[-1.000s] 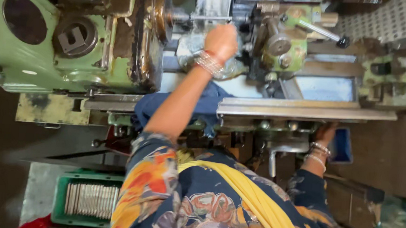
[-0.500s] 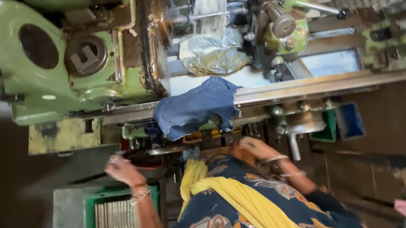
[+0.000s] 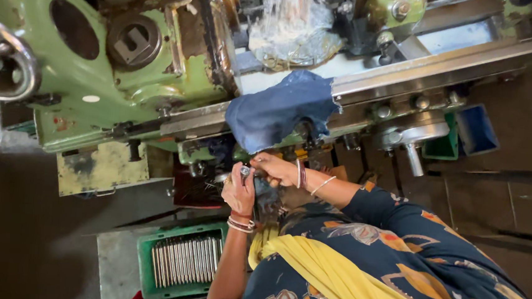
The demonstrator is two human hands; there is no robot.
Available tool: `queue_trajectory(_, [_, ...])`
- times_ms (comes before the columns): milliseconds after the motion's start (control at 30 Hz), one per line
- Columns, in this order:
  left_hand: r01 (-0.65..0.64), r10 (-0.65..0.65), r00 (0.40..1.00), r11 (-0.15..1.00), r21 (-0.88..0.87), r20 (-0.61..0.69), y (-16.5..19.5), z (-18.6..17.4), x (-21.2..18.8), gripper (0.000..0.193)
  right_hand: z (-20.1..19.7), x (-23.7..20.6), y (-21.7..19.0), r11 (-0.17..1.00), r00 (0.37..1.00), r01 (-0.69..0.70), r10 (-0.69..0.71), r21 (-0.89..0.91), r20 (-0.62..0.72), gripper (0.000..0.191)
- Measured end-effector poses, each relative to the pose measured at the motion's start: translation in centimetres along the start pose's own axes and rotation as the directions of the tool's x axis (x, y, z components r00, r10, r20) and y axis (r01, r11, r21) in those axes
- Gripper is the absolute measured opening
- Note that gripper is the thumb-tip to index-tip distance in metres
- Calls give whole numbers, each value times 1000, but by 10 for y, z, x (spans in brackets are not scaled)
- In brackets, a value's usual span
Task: The person repeatedly picks up small metal rods from a green tray, inserts them into a machine, and operates a lever to process them. The person then removes the processed rods and places them back into the tray.
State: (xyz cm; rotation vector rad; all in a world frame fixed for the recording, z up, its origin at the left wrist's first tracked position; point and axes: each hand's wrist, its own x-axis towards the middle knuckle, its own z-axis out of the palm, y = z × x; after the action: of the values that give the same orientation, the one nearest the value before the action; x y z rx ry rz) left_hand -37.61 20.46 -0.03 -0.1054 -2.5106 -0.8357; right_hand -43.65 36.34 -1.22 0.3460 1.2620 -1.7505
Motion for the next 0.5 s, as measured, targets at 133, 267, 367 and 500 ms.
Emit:
queue_trajectory(133, [-70,76,992,996,59,-96,-12,-14,-8,39,10,-3,6,997,989,-59,52,44,139,19])
queue_trajectory(267, [-318,318,948,946,64,10,-38,-48,-7,41,2,-11,-1,972,858,-201,234,-120,457,23])
queue_trajectory(367, [-601,583,796,794,90,163,-52,-74,2,37,5,-11,0,915,747,-283,398,-287,532,24])
queue_trajectory(500, [-8,-13,993,985,175,116,-28,-60,2,44,29,7,16,997,995,-53,49,49,89,15])
